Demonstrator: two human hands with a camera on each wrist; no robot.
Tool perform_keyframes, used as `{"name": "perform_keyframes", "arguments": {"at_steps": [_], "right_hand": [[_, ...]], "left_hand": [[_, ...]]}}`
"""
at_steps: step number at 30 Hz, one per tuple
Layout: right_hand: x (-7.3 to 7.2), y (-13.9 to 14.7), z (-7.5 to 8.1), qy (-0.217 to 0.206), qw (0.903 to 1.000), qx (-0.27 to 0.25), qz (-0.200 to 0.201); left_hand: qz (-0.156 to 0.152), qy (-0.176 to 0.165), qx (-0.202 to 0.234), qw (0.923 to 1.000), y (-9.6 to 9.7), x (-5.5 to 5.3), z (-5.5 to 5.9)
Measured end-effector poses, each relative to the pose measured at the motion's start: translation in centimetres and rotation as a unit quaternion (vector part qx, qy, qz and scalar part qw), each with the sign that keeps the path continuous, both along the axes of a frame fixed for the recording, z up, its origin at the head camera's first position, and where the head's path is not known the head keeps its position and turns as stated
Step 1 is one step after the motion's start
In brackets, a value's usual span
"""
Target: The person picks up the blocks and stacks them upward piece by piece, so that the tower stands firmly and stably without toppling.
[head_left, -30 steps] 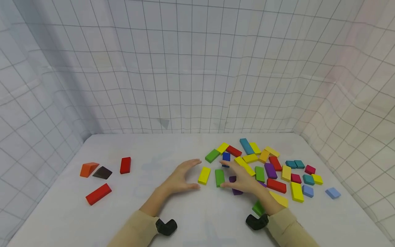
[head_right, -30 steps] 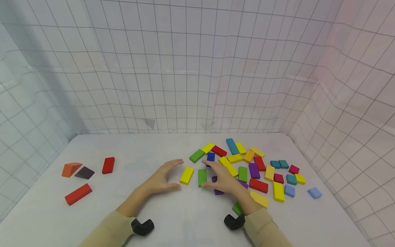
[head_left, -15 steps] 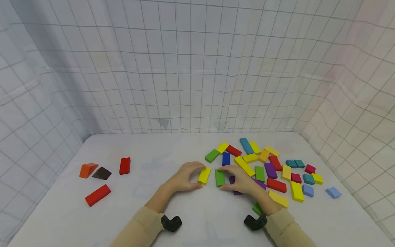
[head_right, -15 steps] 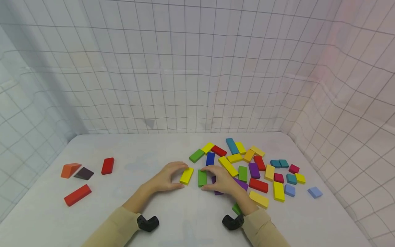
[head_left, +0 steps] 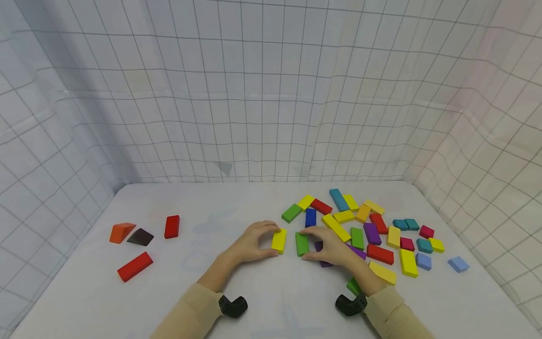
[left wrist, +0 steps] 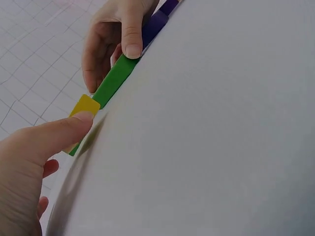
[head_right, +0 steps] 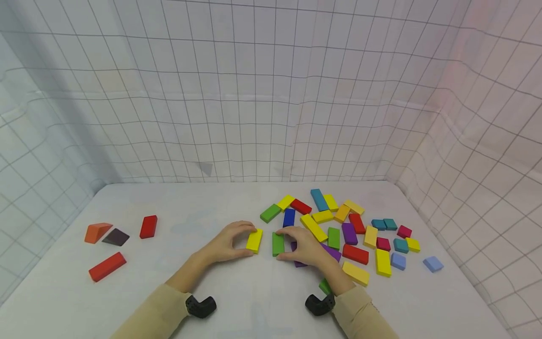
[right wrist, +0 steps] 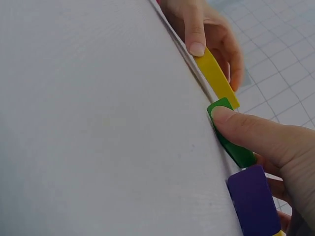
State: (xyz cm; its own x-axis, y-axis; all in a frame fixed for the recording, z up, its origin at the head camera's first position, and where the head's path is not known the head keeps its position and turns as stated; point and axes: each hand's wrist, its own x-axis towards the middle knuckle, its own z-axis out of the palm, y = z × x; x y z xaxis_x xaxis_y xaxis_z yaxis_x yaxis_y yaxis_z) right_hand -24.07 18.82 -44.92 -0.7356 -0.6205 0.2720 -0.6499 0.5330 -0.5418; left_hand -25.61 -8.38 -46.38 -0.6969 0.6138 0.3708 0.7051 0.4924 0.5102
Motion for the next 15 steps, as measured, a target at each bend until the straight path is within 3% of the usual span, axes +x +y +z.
{"name": "perform_keyframes", "arguments": {"at_steps": [11, 15], "right_hand": [[0.2, -1.7, 0.5, 0.017, 0.9995, -0.023, -0.011], [0.4, -3.4, 1.0, -0.004, 0.9992, -0.038, -0.008]], "left_hand": [[0.018, 0.007, 0.045, 0.9988, -3.3, 0.6, -0.1], [0.028, 0.002, 0.056, 0.998, -4.5, 1.0, -0.1]]}}
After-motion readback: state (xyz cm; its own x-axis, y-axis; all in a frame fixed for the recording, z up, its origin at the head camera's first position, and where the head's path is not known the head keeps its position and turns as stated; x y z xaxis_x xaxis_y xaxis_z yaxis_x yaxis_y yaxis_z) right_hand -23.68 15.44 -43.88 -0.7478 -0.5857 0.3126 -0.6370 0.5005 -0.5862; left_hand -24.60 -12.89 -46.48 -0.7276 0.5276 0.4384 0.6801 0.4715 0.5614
